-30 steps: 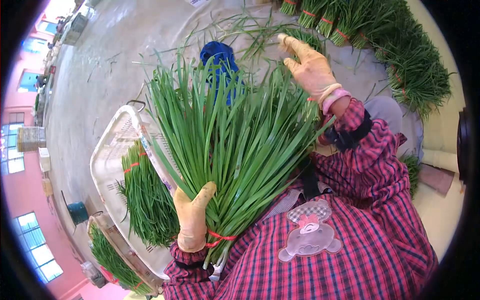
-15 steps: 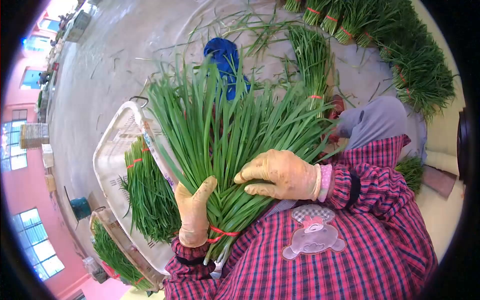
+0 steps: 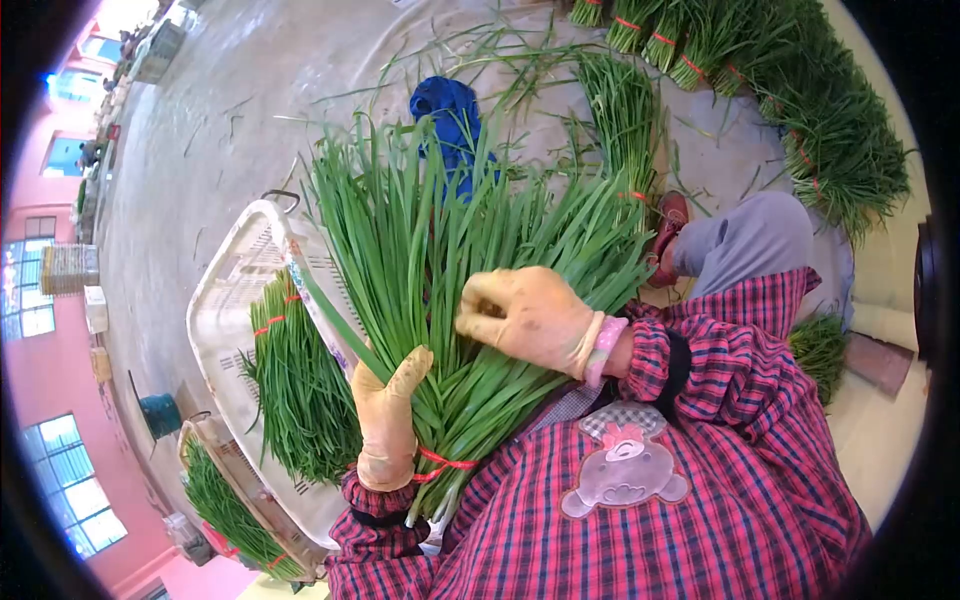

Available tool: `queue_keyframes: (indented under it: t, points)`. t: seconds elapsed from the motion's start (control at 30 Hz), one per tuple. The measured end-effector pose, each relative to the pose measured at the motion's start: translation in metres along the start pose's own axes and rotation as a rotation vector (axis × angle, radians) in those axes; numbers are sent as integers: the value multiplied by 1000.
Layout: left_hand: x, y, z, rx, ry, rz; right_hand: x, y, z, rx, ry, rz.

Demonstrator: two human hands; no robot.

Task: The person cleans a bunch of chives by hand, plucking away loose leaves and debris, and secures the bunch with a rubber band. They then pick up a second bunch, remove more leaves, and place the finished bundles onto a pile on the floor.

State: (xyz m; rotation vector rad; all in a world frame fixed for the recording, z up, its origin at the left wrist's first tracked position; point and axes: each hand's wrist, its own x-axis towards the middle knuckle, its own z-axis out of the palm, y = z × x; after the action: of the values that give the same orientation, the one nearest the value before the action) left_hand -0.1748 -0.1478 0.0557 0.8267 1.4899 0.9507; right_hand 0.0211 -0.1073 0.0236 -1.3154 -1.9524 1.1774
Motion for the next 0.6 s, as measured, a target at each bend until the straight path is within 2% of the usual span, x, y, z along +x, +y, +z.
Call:
queue_keyframes:
  t: [0.07, 0.1, 0.13, 0.2, 0.27, 0.33, 0.47, 0.53, 0.6]
  points:
    - [1, -4, -3, -26, 2, -4, -2, 0, -4, 347, 162, 35]
    - [2, -6, -5, -52, 3, -8, -6, -10, -14, 420, 118, 24]
    - [3, -8, -6, -54, 3, -10, -9, -6, -4, 466, 154, -82]
    - [4, -9, -8, -109, -54, 9, -9, -13, -5, 185, 71, -245]
    - [2, -2, -3, -87, -74, 31, -6, -21, 0, -133, -14, -298]
    - [1, 1, -1, -63, -90, 55, -2, -30, 6, -276, -39, -252]
    - [3, -5, -6, -41, -108, 93, 5, -28, 15, -276, -29, -204]
    - [3, -6, -7, -38, -109, 94, 8, -21, 13, -107, -14, -169]
    - [2, -3, -4, -32, -80, 66, 10, -19, 17, -120, -3, -159]
